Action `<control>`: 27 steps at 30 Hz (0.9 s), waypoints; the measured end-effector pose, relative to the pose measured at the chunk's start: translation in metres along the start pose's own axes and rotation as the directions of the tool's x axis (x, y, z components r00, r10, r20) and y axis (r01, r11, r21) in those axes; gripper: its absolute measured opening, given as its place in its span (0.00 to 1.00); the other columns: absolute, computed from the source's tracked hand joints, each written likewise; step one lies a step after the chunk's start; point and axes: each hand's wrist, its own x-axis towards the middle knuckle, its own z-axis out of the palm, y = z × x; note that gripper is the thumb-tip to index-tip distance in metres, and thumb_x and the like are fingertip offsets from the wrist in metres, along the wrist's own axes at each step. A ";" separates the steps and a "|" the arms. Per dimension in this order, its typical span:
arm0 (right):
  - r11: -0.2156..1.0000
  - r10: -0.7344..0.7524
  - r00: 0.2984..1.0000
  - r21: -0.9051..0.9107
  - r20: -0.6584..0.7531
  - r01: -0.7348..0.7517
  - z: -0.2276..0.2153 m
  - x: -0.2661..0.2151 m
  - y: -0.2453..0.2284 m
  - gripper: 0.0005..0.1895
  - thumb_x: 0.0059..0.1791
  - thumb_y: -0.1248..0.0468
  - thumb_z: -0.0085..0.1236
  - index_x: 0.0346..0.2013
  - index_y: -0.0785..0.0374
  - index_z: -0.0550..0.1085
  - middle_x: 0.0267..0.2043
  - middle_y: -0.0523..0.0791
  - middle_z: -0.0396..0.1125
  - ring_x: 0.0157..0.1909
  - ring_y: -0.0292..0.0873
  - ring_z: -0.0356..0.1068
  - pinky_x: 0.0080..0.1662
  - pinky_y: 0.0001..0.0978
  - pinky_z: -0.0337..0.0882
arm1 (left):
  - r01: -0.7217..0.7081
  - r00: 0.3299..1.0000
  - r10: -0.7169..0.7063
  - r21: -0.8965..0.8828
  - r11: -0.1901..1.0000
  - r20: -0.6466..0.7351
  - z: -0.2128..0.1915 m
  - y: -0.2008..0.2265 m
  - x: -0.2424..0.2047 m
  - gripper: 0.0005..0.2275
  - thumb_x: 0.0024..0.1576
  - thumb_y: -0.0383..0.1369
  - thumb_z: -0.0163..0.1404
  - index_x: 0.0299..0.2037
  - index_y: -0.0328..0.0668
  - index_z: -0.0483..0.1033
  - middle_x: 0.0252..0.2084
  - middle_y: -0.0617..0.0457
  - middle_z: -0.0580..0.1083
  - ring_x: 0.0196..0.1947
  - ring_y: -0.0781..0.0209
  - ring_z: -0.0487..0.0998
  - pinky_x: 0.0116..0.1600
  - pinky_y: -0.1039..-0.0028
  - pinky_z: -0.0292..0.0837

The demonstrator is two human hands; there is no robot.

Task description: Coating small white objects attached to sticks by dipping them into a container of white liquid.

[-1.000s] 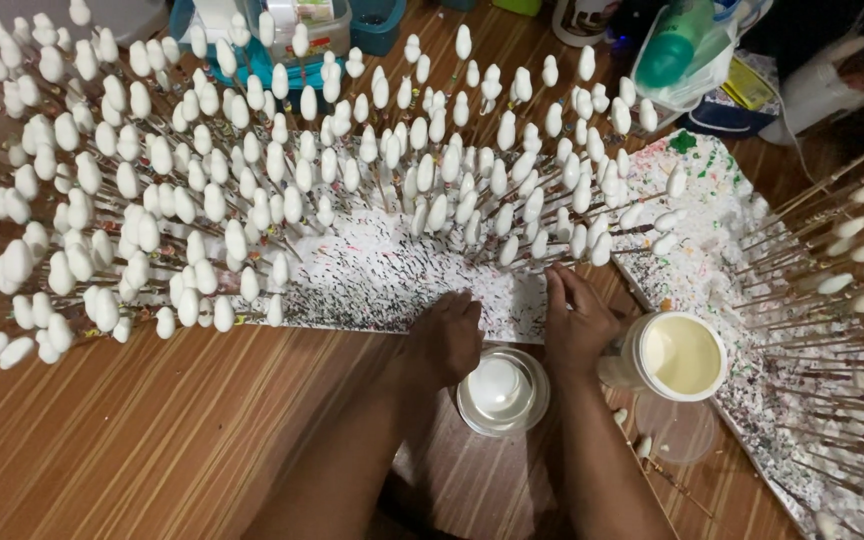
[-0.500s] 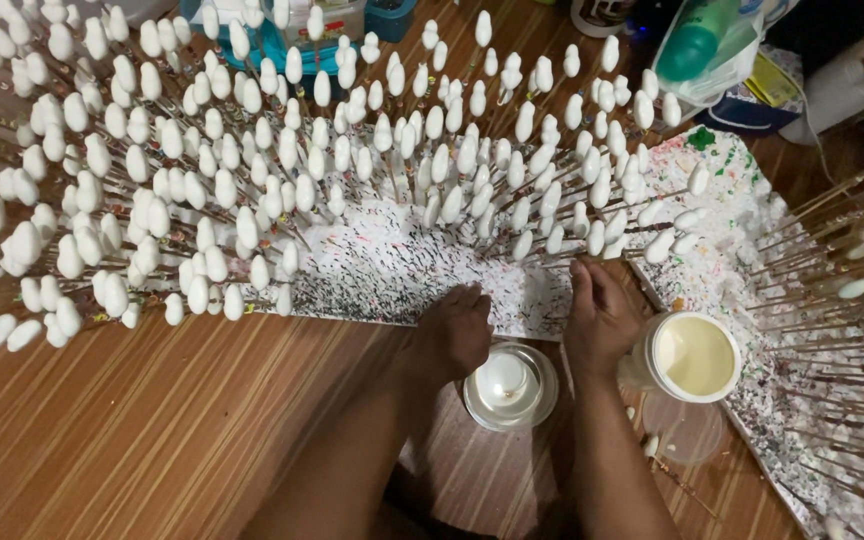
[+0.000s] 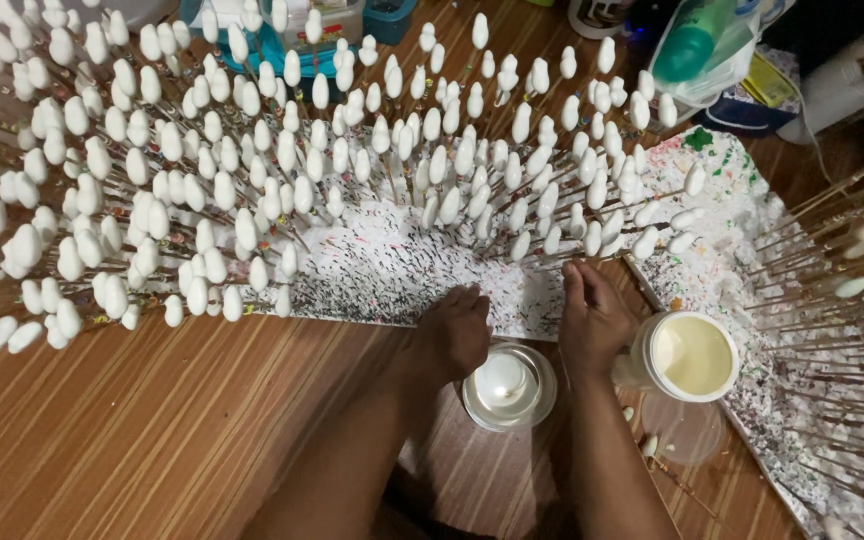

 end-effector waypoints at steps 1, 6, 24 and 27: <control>1.000 0.000 1.000 -0.001 0.000 0.000 0.000 -0.001 -0.003 0.04 0.50 0.75 0.70 0.38 0.72 0.82 0.36 0.58 0.76 0.39 0.54 0.78 0.37 0.39 0.77 | -0.001 1.000 0.001 -0.001 1.000 0.000 -0.002 0.000 -0.001 0.19 0.57 0.41 0.51 0.54 0.39 0.75 0.59 0.41 0.74 0.61 0.42 0.73 0.57 0.55 0.73; 1.000 0.010 1.000 -0.010 -0.019 -0.010 0.002 -0.003 -0.001 0.05 0.50 0.74 0.71 0.38 0.73 0.82 0.34 0.58 0.76 0.38 0.54 0.78 0.36 0.40 0.78 | 0.010 0.999 -0.010 0.014 1.000 0.043 -0.014 0.001 0.000 0.19 0.57 0.41 0.51 0.54 0.38 0.75 0.59 0.41 0.74 0.61 0.41 0.73 0.56 0.55 0.74; 0.975 0.221 0.975 0.028 -0.010 -0.221 0.006 -0.007 -0.003 0.06 0.48 0.72 0.71 0.40 0.67 0.83 0.38 0.55 0.77 0.42 0.47 0.78 0.43 0.37 0.77 | -0.088 0.996 0.088 -0.010 0.996 -0.025 -0.013 -0.003 -0.001 0.17 0.54 0.38 0.54 0.50 0.35 0.76 0.53 0.38 0.76 0.55 0.39 0.76 0.53 0.58 0.76; 0.942 0.325 0.946 0.090 -0.001 -0.324 0.005 -0.009 -0.005 0.08 0.48 0.71 0.71 0.41 0.68 0.82 0.40 0.55 0.77 0.44 0.45 0.77 0.44 0.36 0.77 | -0.085 0.996 0.085 0.003 0.996 -0.033 -0.004 -0.006 0.001 0.18 0.54 0.38 0.54 0.50 0.35 0.76 0.54 0.39 0.75 0.56 0.40 0.76 0.53 0.58 0.76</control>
